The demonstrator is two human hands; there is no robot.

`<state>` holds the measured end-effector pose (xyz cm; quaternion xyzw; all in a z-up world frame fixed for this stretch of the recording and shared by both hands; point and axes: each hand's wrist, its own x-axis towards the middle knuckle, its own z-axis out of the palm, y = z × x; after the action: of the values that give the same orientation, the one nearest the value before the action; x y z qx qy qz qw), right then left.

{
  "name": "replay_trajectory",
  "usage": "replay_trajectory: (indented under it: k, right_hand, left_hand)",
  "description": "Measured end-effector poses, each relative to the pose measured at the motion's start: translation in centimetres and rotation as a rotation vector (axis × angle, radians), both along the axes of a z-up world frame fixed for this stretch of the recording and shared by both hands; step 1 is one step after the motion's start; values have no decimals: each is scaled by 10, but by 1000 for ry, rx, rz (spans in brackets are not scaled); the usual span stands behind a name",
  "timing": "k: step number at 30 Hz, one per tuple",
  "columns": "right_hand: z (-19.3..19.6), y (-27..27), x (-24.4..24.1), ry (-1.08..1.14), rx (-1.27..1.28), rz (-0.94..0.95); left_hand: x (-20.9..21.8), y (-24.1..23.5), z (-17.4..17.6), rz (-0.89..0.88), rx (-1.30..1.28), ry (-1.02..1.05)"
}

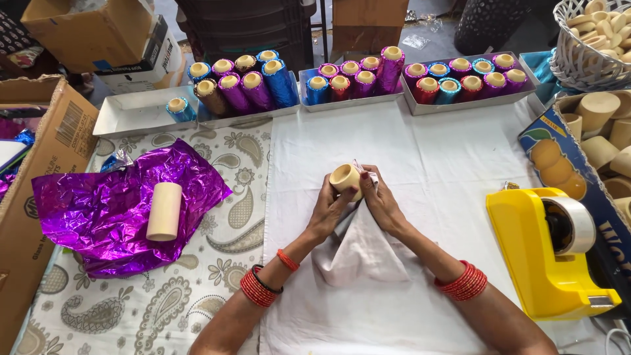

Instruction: Cleaning and wiping cylindrical bobbins with a cloth at a workstation.

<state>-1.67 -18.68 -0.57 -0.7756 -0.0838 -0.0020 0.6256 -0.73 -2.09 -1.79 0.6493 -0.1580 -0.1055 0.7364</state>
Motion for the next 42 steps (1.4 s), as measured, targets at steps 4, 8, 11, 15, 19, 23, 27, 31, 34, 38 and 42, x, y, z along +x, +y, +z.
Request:
replay_trajectory:
  k: [4, 8, 11, 15, 19, 23, 27, 31, 34, 38, 42]
  right_hand:
    - [-12, -12, 11, 10, -99, -96]
    - [14, -22, 11, -310, -68, -435]
    - [18, -15, 2, -555, -210, -499]
    - [15, 14, -22, -736, -353, -151]
    - [22, 26, -38, -690, -356, -56]
    - [10, 22, -33, -513, -224, -83]
    - [20, 25, -41, -541, -293, -75]
    - [31, 26, -43, -752, -368, -20]
    - [21, 20, -38, -762, -474, 44]
    - [23, 8, -25, -747, -595, 119]
    - [23, 0, -17, -860, -630, 177]
  left_hand:
    - [-2, 1, 9, 87, -46, -75]
    - [-4, 4, 13, 316, 313, -544]
    - [-11, 3, 28, 275, 200, -486]
    - [-7, 3, 21, 199, 87, -289]
    - [5, 11, 12, 190, -83, -169]
    - [14, 15, -1, 171, -304, -32]
    - [9, 21, 12, 105, -283, 124]
    - [19, 27, 1, 114, -329, 240]
    - [26, 33, -7, 83, -410, 333]
    - [22, 35, 12, 11, -304, 418]
    - [24, 34, 8, 6, -288, 391]
